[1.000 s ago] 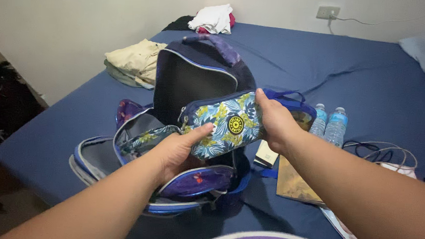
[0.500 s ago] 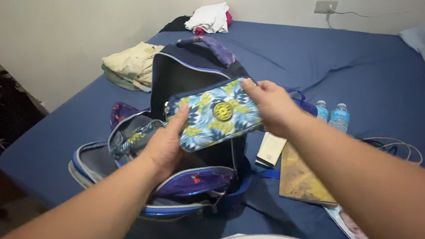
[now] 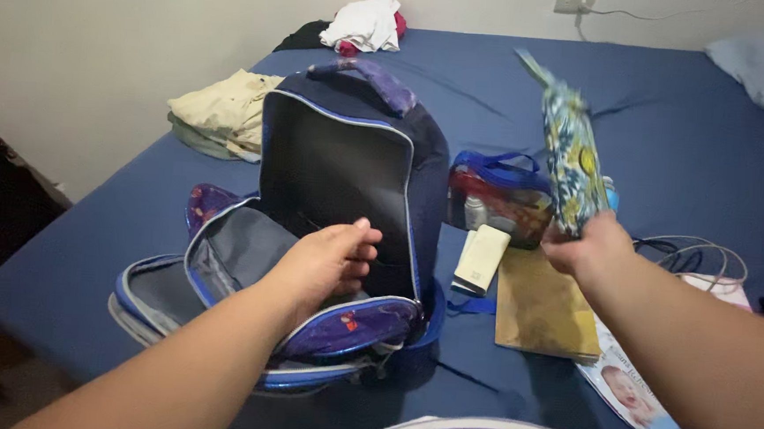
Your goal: The person removes items from a backpack lying on a bed, taking out a pencil case, wallet, notebooks, and other small items and setting them on the bed. They then zip the backpack compartments closed, press down on the closed backpack, and later hang a set of keys on a hook next to a handbag.
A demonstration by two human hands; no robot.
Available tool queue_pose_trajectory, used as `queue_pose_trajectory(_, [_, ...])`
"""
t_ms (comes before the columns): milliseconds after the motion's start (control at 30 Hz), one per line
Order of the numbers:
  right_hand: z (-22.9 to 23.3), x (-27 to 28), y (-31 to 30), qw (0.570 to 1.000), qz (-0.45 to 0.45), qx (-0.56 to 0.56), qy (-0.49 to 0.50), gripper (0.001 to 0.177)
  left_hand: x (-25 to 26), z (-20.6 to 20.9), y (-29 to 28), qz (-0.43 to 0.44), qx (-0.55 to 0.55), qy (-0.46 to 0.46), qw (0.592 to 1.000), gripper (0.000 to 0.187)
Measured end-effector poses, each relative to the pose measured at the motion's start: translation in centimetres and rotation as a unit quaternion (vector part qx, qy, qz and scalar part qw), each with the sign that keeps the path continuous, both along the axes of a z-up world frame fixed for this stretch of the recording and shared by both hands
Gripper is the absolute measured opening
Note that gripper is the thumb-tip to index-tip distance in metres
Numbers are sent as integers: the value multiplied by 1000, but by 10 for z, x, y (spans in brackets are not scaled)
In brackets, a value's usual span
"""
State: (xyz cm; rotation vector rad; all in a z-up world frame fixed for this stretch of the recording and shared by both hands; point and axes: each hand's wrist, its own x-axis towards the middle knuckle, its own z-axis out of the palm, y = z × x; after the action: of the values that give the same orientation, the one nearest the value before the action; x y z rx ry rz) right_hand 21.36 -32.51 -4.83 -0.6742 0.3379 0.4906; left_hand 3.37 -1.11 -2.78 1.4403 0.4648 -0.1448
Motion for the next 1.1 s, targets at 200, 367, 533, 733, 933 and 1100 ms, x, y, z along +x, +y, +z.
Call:
queue_pose_trajectory(200, [-54,13,-37,997,-36,-52,44,59,-1,-17,3,-26,-5,22,999,31])
queue_pose_trajectory(367, [-78,18,-46,994,-41,-77,61,56,-5,-22,6,-13,-17,37,999,31])
queue_pose_trajectory(533, [-104,21,-52,991,-40,-101,80,53,-2,-16,-3,-62,46,60,995,45])
queue_pose_trajectory(733, [-159,13,-67,980,-45,-142,131,50,-13,2,-20,-246,224,92,939,85])
queue_pose_trajectory(933, [-219,11,-94,964,-60,-182,185,46,-14,11,-32,-285,239,145,917,89])
queue_pose_trajectory(1100, [-251,16,-111,953,-80,-202,211,44,-11,14,-31,-268,202,165,927,82])
